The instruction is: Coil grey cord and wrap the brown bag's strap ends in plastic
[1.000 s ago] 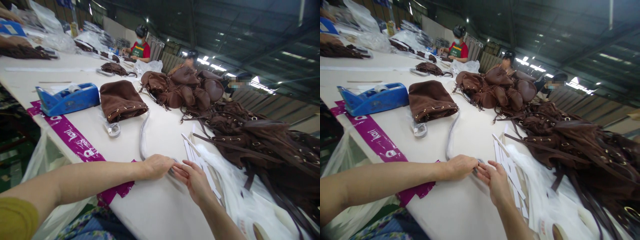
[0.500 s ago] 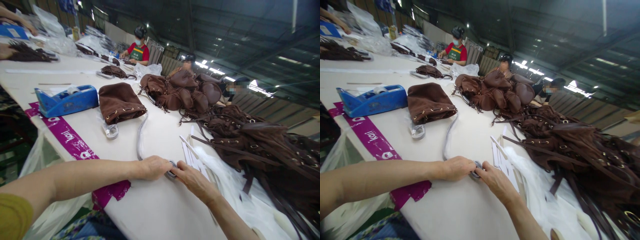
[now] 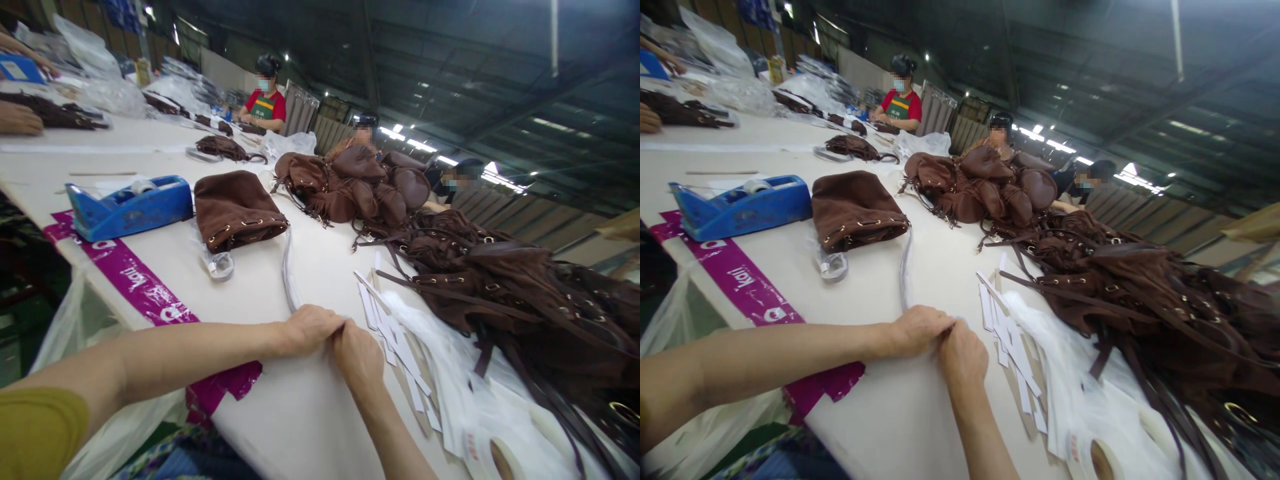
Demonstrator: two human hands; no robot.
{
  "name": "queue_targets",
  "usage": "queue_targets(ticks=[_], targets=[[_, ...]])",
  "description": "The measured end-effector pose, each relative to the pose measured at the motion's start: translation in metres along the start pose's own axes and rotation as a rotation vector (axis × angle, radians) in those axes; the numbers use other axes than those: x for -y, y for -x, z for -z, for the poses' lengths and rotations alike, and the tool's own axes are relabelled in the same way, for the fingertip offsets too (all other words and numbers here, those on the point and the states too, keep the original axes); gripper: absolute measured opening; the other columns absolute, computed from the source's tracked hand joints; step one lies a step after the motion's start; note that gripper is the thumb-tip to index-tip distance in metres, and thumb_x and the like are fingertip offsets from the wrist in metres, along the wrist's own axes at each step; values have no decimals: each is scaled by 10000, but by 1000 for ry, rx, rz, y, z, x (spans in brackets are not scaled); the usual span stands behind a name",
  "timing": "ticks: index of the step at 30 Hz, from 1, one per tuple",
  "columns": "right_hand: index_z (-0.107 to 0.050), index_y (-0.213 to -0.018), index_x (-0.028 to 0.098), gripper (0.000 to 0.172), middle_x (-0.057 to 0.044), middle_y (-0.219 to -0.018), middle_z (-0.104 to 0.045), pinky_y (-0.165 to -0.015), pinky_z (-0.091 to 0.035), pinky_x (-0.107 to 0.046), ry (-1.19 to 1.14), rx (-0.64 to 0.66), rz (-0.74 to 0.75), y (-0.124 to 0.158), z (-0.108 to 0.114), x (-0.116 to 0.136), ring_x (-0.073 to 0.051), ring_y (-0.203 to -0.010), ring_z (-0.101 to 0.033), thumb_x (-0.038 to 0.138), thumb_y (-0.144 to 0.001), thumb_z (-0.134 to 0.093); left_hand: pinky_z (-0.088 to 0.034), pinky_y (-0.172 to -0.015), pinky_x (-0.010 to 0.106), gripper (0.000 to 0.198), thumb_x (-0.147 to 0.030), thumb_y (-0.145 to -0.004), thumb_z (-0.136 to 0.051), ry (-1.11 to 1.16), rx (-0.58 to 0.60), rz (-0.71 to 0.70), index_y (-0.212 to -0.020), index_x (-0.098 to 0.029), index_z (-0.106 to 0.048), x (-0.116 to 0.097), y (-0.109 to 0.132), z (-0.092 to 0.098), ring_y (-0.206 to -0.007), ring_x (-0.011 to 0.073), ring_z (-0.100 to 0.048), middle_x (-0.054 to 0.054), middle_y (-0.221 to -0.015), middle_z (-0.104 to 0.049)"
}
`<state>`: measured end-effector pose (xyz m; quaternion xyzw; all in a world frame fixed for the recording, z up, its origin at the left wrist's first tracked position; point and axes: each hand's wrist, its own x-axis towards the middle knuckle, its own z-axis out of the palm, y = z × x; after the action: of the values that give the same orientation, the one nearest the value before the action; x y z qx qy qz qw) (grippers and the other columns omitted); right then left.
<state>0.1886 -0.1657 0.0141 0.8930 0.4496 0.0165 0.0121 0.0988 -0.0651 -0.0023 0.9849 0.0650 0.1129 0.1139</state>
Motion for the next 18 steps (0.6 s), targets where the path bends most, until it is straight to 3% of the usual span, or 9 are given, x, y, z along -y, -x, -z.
queue_targets(ticks=[4, 8, 14, 18], targets=[[-631, -878, 181, 185, -121, -788, -711, -588, -406, -307, -28, 18, 29, -9, 6, -5, -267, -744, -689, 275, -894, -474, -452, -649, 256, 308, -97, -778, -537, 2, 37, -47, -1056, -226, -571, 11, -2, 5, -844, 200, -635, 13, -946, -659], [-629, -910, 182, 247, -124, -779, -708, -592, -400, -307, -41, 32, 40, -6, 3, -8, -266, -735, -683, 353, -913, -452, -435, -619, 260, 374, -93, -794, -504, -27, 2, -35, -1141, -228, -533, 16, -1, 3, -854, 199, -635, 21, -981, -661], [-623, -893, 142, 256, -142, -769, -686, -560, -368, -296, -89, 56, 44, -12, 0, -11, -256, -709, -659, 234, -907, -384, -410, -594, 267, 288, -117, -796, -510, -39, 21, -138, -1071, -200, -535, 14, -10, -4, -848, 197, -627, 29, -963, -665], [-618, -1018, 201, 202, -8, -709, -658, -574, -383, -241, -199, 150, 231, -18, 8, -39, -180, -679, -625, 267, -876, -490, -393, -583, 258, 272, -133, -839, -496, -53, 71, -184, -1097, -214, -527, 21, -17, -2, -811, 190, -624, 21, -943, -664]])
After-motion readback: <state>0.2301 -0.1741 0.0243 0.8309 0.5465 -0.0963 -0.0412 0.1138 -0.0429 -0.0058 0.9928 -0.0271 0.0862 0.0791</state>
